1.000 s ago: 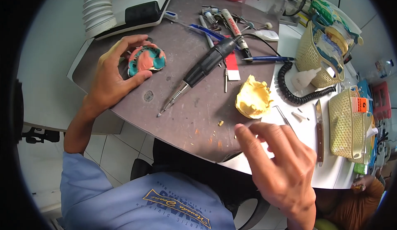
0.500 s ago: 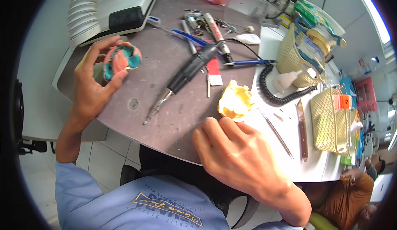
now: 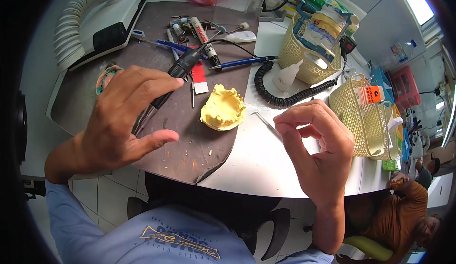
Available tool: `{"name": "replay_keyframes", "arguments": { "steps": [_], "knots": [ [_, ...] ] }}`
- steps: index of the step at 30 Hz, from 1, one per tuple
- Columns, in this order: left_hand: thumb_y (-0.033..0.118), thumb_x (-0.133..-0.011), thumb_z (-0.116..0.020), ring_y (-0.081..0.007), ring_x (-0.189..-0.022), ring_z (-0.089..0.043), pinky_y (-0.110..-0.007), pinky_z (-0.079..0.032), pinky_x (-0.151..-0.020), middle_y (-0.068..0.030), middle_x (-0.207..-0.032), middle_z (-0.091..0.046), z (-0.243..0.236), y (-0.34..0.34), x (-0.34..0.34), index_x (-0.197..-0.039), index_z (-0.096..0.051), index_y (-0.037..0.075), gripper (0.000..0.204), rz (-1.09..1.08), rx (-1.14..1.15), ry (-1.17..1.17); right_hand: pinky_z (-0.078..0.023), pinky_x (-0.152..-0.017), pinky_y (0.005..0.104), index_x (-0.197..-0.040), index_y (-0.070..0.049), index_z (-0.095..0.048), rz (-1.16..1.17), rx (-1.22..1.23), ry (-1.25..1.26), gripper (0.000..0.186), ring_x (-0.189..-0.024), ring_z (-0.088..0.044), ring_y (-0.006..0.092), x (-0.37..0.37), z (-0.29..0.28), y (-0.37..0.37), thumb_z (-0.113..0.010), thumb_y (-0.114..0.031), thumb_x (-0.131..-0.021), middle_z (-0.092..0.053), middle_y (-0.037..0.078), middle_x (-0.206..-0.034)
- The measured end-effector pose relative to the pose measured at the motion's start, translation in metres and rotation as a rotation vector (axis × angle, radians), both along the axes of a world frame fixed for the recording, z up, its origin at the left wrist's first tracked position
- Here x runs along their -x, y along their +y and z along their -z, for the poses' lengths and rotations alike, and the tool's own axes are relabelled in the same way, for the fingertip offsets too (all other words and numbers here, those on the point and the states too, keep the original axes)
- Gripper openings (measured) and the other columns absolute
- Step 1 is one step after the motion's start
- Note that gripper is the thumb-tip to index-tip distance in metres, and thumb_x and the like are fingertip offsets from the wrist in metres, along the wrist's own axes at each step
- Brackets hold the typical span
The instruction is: Adjusting a dental cast and a denture base using hand tools at a laboratory bench.
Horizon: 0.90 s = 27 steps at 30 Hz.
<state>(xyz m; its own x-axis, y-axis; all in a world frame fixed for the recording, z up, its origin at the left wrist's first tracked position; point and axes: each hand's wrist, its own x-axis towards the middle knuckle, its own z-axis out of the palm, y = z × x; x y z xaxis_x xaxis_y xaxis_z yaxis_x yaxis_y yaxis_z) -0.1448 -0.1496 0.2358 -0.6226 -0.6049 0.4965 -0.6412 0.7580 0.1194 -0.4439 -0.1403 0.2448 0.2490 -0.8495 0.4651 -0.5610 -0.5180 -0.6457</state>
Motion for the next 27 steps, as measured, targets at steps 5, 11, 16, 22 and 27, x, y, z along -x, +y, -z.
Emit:
{"name": "replay_keyframes", "arguments": {
  "steps": [5, 11, 16, 22, 27],
  "knots": [
    [0.043, -0.076, -0.079, -0.0333, -0.1, -0.058, -0.042, -0.049, -0.087, -0.0171, -0.116, -0.056, 0.01, -0.027, 0.052, -0.124, -0.054, -0.001, 0.069, 0.031, -0.006, -0.019, -0.053, -0.071, 0.0229, -0.096, 0.001, -0.068, -0.058, -0.212, -0.23, 0.013, -0.082, -0.065, 0.0087, -0.002, -0.008, -0.007, -0.069, 0.006, -0.084, -0.068, 0.005, -0.092],
    [0.033, -0.074, -0.082, -0.035, -0.107, -0.058, -0.043, -0.049, -0.093, -0.0177, -0.118, -0.055, 0.027, -0.037, 0.063, -0.125, -0.053, -0.001, 0.068, 0.089, -0.156, 0.032, -0.056, -0.079, 0.025, -0.101, 0.004, -0.064, -0.119, -0.158, -0.169, 0.018, -0.085, -0.069, 0.0125, -0.01, -0.015, -0.014, -0.071, 0.006, -0.085, -0.067, 0.008, -0.092],
    [0.017, -0.07, -0.082, -0.0365, -0.109, -0.058, -0.044, -0.047, -0.096, -0.0185, -0.119, -0.056, 0.033, -0.037, 0.065, -0.13, -0.05, 0.001, 0.069, 0.182, -0.249, 0.235, -0.054, -0.069, 0.0221, -0.098, 0.001, -0.067, -0.099, -0.09, -0.197, 0.016, -0.081, -0.069, 0.01, -0.007, 0.003, -0.022, -0.073, 0.004, -0.083, -0.069, 0.005, -0.09],
    [0.013, -0.068, -0.08, -0.036, -0.11, -0.057, -0.043, -0.047, -0.098, -0.0182, -0.121, -0.056, 0.037, -0.037, 0.06, -0.133, -0.049, 0.002, 0.073, 0.201, -0.341, 0.328, -0.057, -0.073, 0.025, -0.097, 0.003, -0.067, -0.1, -0.102, -0.187, 0.018, -0.082, -0.07, 0.0126, -0.014, 0.012, -0.025, -0.072, 0.008, -0.081, -0.07, 0.007, -0.09],
    [0.011, -0.066, -0.08, -0.0325, -0.11, -0.058, -0.039, -0.048, -0.096, -0.0165, -0.117, -0.056, 0.034, -0.033, 0.059, -0.134, -0.049, 0.003, 0.075, 0.216, -0.346, 0.422, -0.059, -0.071, 0.026, -0.096, 0.008, -0.066, -0.148, -0.007, -0.144, 0.019, -0.079, -0.072, 0.0161, -0.021, 0.018, -0.021, -0.072, 0.012, -0.078, -0.071, 0.012, -0.089]
  ]
}}
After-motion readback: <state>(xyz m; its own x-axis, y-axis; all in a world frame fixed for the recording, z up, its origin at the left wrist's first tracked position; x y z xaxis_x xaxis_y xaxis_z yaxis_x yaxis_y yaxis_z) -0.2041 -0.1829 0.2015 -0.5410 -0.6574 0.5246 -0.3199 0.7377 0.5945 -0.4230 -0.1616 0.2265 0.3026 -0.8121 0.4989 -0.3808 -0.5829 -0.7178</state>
